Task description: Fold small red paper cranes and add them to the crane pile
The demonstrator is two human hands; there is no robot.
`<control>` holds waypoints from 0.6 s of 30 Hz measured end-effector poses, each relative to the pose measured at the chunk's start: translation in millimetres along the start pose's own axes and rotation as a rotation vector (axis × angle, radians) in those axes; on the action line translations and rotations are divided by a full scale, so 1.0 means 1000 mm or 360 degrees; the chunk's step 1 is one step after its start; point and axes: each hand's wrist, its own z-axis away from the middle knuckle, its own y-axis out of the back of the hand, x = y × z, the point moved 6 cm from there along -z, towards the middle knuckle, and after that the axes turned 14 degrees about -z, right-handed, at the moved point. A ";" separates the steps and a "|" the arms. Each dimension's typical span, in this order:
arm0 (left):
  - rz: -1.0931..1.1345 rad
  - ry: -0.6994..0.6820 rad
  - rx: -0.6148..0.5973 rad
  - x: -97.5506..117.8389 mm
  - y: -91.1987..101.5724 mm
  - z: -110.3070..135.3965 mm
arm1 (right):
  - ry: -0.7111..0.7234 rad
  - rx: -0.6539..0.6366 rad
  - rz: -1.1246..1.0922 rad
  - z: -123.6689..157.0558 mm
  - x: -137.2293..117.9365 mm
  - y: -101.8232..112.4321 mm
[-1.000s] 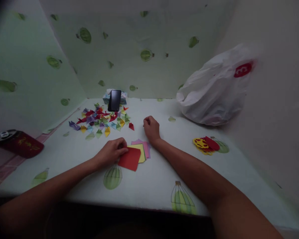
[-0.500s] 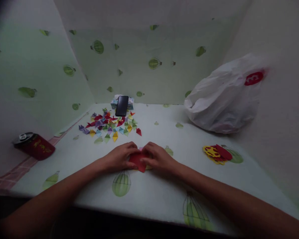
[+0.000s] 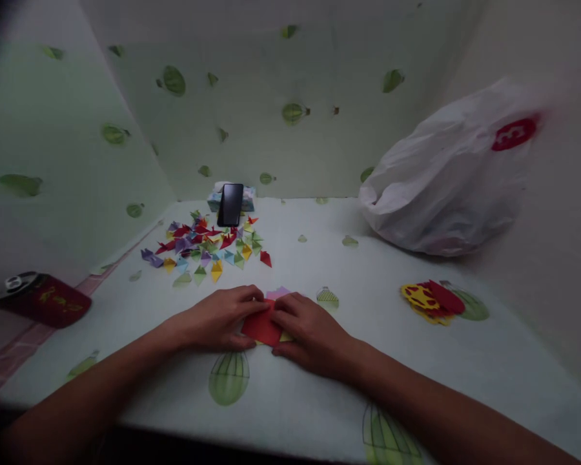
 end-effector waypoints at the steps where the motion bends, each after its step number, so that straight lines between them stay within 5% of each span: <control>1: 0.0012 0.0001 0.0013 -0.001 0.000 0.000 | -0.0007 0.0006 0.0008 0.001 0.001 0.000; 10: 0.0447 -0.0058 0.0025 -0.025 -0.009 -0.002 | -0.0088 0.0066 -0.0193 0.000 0.011 0.009; 18: 0.0604 -0.0014 0.0003 -0.025 -0.007 -0.004 | -0.0103 0.0079 -0.0271 0.001 0.015 0.012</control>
